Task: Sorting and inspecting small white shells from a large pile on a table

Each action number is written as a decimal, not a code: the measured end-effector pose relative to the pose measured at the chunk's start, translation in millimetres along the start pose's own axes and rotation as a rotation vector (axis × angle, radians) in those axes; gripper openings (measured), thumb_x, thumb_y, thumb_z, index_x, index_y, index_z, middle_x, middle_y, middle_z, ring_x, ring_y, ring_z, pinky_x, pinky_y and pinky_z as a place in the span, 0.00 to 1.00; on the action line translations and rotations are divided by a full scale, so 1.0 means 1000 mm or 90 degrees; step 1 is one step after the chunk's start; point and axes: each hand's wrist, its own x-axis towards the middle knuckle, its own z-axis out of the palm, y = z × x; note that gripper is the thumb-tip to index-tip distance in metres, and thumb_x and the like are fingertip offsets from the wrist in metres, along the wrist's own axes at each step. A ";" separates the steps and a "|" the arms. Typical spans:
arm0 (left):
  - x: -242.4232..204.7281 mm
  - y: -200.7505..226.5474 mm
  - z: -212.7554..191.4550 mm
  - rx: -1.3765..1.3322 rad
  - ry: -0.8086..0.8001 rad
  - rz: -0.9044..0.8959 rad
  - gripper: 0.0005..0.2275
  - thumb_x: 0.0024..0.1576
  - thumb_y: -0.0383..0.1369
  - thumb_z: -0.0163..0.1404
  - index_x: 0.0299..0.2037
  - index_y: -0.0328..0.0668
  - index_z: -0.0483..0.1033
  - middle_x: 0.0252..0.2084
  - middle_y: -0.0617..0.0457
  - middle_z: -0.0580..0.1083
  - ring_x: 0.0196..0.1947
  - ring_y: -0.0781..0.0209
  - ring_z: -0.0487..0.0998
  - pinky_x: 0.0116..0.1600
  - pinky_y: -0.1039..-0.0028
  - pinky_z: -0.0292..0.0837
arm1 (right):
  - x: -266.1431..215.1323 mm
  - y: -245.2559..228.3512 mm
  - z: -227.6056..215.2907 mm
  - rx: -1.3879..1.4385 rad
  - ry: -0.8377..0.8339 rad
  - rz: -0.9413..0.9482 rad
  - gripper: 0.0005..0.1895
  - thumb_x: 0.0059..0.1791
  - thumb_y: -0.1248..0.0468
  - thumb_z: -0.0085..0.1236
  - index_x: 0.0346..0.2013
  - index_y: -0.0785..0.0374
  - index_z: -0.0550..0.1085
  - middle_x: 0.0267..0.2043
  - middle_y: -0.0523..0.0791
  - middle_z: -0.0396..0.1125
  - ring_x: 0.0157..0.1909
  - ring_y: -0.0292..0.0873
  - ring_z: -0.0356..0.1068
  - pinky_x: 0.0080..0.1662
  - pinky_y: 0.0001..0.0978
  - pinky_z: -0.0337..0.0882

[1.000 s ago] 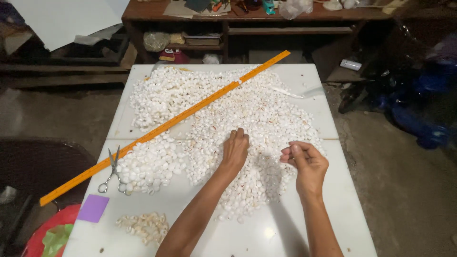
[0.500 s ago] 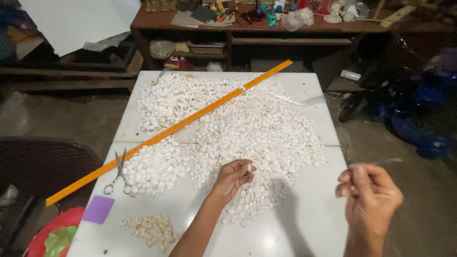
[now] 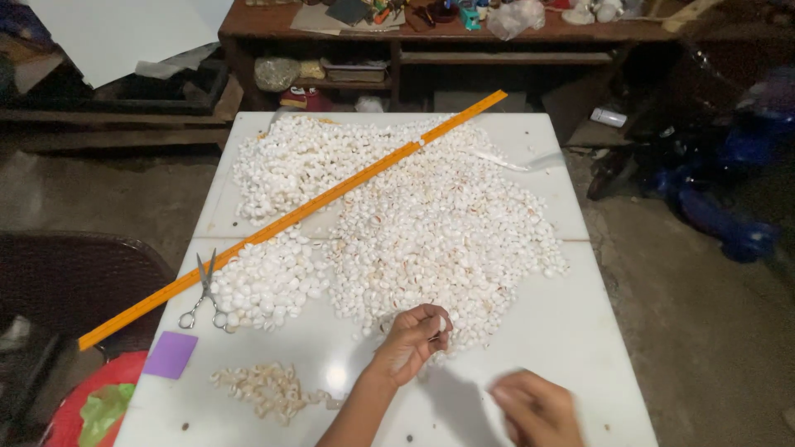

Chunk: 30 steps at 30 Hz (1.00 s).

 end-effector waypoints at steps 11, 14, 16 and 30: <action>-0.017 -0.009 -0.003 -0.028 0.032 0.010 0.12 0.57 0.34 0.59 0.45 0.34 0.78 0.35 0.44 0.77 0.36 0.55 0.79 0.47 0.68 0.78 | 0.017 -0.021 0.085 0.263 -0.040 -0.049 0.08 0.47 0.68 0.57 0.22 0.63 0.78 0.53 0.48 0.82 0.20 0.34 0.59 0.21 0.25 0.58; -0.021 -0.007 0.005 0.002 0.031 0.020 0.13 0.57 0.35 0.59 0.43 0.32 0.77 0.34 0.43 0.76 0.37 0.54 0.78 0.44 0.68 0.77 | 0.021 -0.021 0.085 0.258 -0.035 -0.049 0.09 0.47 0.69 0.56 0.21 0.65 0.77 0.52 0.48 0.82 0.18 0.35 0.57 0.22 0.26 0.58; -0.020 -0.007 0.002 0.003 0.037 0.018 0.12 0.57 0.36 0.59 0.42 0.33 0.77 0.34 0.45 0.76 0.36 0.56 0.78 0.41 0.70 0.75 | 0.022 -0.023 0.085 0.263 -0.037 -0.060 0.09 0.46 0.69 0.57 0.20 0.65 0.76 0.54 0.48 0.81 0.17 0.35 0.57 0.23 0.25 0.60; -0.006 -0.012 -0.011 -0.068 0.062 -0.001 0.09 0.58 0.37 0.58 0.42 0.41 0.77 0.39 0.51 0.76 0.39 0.58 0.78 0.47 0.67 0.77 | 0.018 -0.021 0.080 0.271 -0.075 -0.102 0.10 0.45 0.70 0.56 0.18 0.64 0.75 0.67 0.50 0.71 0.15 0.36 0.61 0.24 0.26 0.67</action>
